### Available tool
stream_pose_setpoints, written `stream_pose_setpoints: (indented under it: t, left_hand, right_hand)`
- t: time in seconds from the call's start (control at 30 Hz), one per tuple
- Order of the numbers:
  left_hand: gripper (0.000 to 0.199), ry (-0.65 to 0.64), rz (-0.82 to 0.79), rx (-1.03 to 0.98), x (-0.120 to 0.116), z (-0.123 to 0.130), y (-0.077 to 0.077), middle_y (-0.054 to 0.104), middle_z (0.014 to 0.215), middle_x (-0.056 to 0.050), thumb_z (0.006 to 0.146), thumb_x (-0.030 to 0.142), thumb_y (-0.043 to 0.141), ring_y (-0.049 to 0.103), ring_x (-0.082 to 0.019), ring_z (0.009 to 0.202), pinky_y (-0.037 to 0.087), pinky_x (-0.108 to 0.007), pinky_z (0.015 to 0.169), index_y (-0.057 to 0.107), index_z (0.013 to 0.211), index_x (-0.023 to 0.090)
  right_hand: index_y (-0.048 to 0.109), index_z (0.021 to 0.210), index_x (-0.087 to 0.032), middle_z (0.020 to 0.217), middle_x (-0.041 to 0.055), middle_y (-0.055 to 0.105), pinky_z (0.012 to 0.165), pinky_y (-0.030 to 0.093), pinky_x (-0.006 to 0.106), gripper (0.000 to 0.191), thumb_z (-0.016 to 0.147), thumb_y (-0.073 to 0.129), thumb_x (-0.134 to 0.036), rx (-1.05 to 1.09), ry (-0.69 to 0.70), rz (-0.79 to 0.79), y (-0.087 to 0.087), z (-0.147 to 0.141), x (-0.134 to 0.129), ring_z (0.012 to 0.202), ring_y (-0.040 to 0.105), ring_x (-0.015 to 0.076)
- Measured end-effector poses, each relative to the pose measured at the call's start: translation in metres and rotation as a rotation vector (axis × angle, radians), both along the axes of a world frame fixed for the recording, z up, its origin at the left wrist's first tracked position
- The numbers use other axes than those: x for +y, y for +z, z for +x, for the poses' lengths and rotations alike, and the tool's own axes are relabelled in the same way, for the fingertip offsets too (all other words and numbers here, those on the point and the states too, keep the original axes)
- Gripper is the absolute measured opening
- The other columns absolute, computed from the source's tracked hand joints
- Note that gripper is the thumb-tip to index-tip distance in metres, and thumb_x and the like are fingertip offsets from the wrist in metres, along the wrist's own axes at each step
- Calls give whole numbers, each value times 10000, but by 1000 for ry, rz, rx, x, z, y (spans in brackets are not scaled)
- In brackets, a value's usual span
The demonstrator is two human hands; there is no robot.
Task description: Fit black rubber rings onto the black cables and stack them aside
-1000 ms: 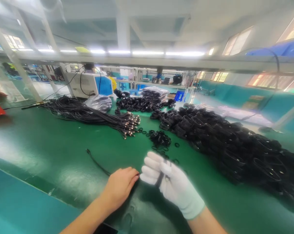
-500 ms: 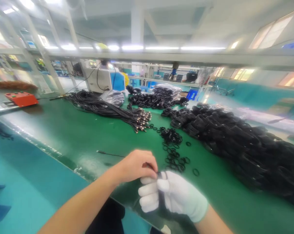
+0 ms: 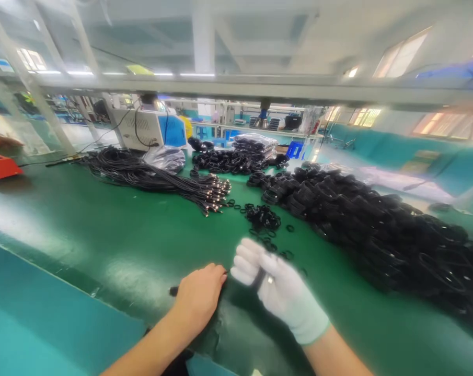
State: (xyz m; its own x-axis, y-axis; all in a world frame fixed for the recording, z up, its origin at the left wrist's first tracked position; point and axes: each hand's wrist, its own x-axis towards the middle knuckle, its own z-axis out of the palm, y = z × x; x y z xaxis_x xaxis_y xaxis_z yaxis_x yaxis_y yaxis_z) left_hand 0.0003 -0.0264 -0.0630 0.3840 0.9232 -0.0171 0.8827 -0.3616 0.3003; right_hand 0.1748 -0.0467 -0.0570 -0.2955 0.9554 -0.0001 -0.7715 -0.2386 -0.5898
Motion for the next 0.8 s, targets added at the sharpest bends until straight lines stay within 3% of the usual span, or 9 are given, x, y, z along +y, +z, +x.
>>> stream_pose_setpoints:
  t: [0.1, 0.27, 0.4, 0.5, 0.57, 0.67, 0.8]
  left_hand:
    - [308, -32, 53, 132, -17, 10, 4, 651, 812, -46, 923, 230, 314, 608, -211, 702, 359, -285, 586, 609, 839, 207]
    - [248, -176, 172, 92, -34, 22, 8, 636, 733, -27, 891, 188, 380, 573, -199, 639, 322, -312, 584, 584, 749, 198]
    - [246, -350, 400, 26, -25, 16, 16, 604, 680, -17, 885, 160, 417, 520, -167, 612, 280, -316, 578, 548, 678, 183]
    - [240, -590, 545, 34, -7, 5, 37, 592, 690, -18, 907, 246, 447, 494, -163, 657, 284, -318, 612, 544, 699, 176]
    - [247, -720, 528, 34, 7, -2, 53, 594, 701, -15, 889, 336, 499, 487, -162, 686, 305, -312, 649, 553, 709, 175]
    - [221, -800, 402, -41, 24, -7, 69, 613, 725, -1, 844, 382, 570, 501, -152, 722, 339, -297, 733, 596, 738, 189]
    - [93, -835, 186, -173, 39, -4, 67, 648, 763, 24, 819, 293, 615, 546, -132, 768, 349, -278, 834, 637, 777, 213]
  right_hand:
    - [587, 1130, -151, 1186, 117, 592, 993, 370, 495, 364, 798, 670, -274, -50, -86, -22, 0, 7, 5, 1068, 569, 262]
    - [581, 1140, -147, 1188, 135, 596, 1000, 358, 516, 392, 785, 686, -276, -106, -117, -30, -3, 6, 4, 1051, 588, 273]
    - [592, 1104, -138, 1095, 127, 637, 945, 402, 455, 354, 782, 692, -248, -183, -91, -19, -5, 0, 0, 990, 605, 245]
    - [622, 1028, -122, 1007, 114, 655, 881, 433, 391, 257, 795, 673, -216, -248, 58, 25, -5, -7, -4, 935, 599, 214]
    - [631, 991, -113, 960, 103, 648, 852, 441, 383, 208, 814, 650, -221, -199, 185, 73, -4, -11, -6, 879, 593, 197]
    - [621, 1003, -105, 954, 104, 619, 853, 435, 401, 245, 816, 648, -261, -93, 312, 61, -4, -15, -10, 862, 581, 191]
    - [591, 1024, -79, 874, 93, 577, 814, 437, 391, 347, 759, 708, -270, -40, 431, -20, -8, -19, -13, 828, 557, 184]
